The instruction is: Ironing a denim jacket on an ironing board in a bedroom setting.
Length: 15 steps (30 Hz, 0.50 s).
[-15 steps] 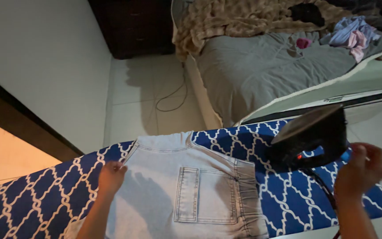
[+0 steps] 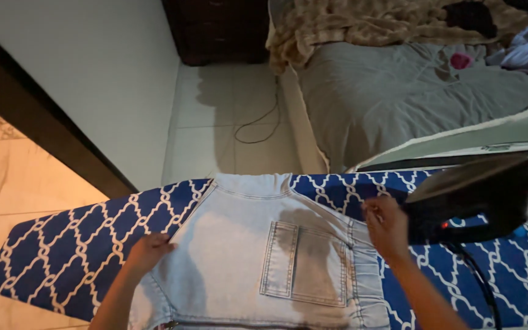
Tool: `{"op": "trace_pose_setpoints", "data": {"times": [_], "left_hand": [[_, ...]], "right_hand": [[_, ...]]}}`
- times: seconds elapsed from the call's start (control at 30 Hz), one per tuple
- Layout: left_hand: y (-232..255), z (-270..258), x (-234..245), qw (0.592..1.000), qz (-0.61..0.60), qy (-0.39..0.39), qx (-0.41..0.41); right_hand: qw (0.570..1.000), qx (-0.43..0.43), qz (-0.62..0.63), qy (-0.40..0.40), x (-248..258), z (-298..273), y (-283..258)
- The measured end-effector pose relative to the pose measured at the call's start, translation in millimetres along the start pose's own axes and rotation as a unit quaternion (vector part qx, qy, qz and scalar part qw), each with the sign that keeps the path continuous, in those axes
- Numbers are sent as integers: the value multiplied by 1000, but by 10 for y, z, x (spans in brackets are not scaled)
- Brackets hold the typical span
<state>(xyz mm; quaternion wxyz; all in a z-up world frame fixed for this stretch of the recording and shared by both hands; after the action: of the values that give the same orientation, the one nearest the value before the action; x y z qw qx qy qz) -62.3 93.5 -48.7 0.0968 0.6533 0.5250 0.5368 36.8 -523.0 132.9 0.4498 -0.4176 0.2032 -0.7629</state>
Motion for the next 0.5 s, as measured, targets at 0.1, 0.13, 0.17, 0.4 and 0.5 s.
{"op": "trace_pose_setpoints", "data": {"times": [0.1,0.13,0.17,0.4,0.5], "left_hand": [[92,-132,71,999,10,-36,12],[161,-195,71,999,9,-35,14],[232,-252,62,998,39,-46,25],[423,-241,-133,997,67,-40,5],[577,-396,-94,997,39,-60,4]], "right_hand": [[999,-5,5,-32,-288,51,-10],[999,-4,6,-34,-395,83,-85],[997,39,-4,-74,-514,117,-177],[929,238,0,-282,-1591,244,-1108],[881,268,8,-390,-2032,253,-1610]]}}
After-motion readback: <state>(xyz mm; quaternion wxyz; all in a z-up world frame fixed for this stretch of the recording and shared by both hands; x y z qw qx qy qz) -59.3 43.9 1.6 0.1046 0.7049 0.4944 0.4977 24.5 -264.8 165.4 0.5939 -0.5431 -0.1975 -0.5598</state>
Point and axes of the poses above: each hand's wrist, its own z-axis towards the middle knuckle, its own x-axis out of the back of the hand, y = z × x, the point moved 2 cm from there along z, towards the middle knuckle, and after that the axes turned 10 degrees about x, right-handed, at the moved point
